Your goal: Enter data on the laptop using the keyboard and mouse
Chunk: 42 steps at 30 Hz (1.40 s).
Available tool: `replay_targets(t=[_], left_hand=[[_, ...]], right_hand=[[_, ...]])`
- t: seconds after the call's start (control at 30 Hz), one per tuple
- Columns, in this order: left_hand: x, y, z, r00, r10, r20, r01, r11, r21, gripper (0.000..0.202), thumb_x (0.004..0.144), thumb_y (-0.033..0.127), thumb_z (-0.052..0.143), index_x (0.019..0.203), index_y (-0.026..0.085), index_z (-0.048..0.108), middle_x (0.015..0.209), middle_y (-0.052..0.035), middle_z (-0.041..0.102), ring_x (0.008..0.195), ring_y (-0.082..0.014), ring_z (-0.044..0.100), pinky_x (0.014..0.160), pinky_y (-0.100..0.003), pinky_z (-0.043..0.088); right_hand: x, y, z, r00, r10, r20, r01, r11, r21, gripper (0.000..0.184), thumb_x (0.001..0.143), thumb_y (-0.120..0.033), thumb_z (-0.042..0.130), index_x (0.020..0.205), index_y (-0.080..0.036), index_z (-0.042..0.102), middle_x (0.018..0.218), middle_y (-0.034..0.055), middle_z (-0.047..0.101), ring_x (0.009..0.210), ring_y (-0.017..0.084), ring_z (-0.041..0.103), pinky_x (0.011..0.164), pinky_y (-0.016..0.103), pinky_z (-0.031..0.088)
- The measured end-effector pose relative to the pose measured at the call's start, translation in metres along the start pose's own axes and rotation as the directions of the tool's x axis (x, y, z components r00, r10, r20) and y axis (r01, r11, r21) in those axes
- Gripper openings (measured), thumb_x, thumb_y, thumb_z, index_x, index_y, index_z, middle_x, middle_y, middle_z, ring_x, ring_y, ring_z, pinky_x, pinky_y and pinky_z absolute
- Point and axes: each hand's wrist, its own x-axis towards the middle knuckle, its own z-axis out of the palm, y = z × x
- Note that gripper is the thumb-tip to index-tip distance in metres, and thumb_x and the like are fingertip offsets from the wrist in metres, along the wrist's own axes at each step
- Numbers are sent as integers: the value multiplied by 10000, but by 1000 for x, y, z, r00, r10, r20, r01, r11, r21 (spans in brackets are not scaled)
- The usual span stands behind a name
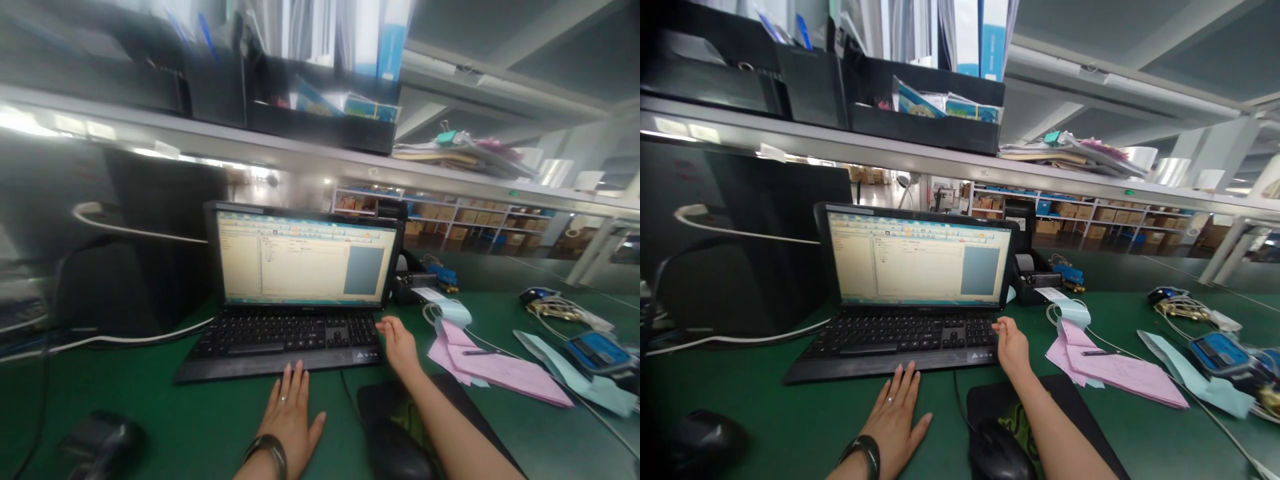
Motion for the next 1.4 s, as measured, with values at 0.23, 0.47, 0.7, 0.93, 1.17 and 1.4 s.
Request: replay_targets(t=[0.23,0.47,0.7,0.93,1.17,1.4], left_hand=[[1,-2,4,1000,17,-16,-16,1000,8,708,795,574,230,1336,118,212,1439,-88,44,1314,-266,-5,1073,-440,141],[2,-2,10,999,21,-47,-21,1000,-3,708,790,575,230,1335,123,222,1444,-75,69,1316,-266,-7,1073,-445,127],[1,0,7,999,9,-47,-10,1000,-16,700,790,565,232,1333,124,230,1445,-75,58,1318,-265,7,1072,-443,122],[2,0,6,999,9,-44,-11,1000,-27,703,792,569,234,1336,123,218,1443,-85,41,1317,-265,-10,1072,-443,123],[0,2,5,1000,-1,-28,-1,999,-46,706,791,561,244,1342,124,188,1443,-80,36,1314,-260,-27,1076,-447,115],[0,3,4,1000,-17,-15,16,995,-94,706,786,549,266,1345,127,174,1443,-74,28,1311,-254,-51,1081,-450,97]], right_hand=[[-6,-14,-1,991,-90,98,99,992,-82,279,900,-364,399,1027,-144,517,924,31,594,844,140,577,785,357,456],[3,-35,6,953,-184,243,239,945,-222,255,888,-348,430,1013,-148,527,938,30,580,857,143,559,789,360,444],[5,-49,19,899,-224,376,355,877,-325,217,868,-329,472,965,-149,543,935,24,567,864,148,546,789,367,439],[25,-44,32,915,-177,363,327,852,-408,249,865,-330,479,1031,-149,521,1006,40,553,900,159,544,793,376,448],[24,-60,24,923,-162,348,310,851,-425,224,878,-321,450,991,-143,527,945,32,568,857,147,553,772,355,449],[-89,-65,-67,899,-193,393,351,855,-381,164,847,-333,459,918,-226,560,899,1,630,833,120,592,744,227,475]])
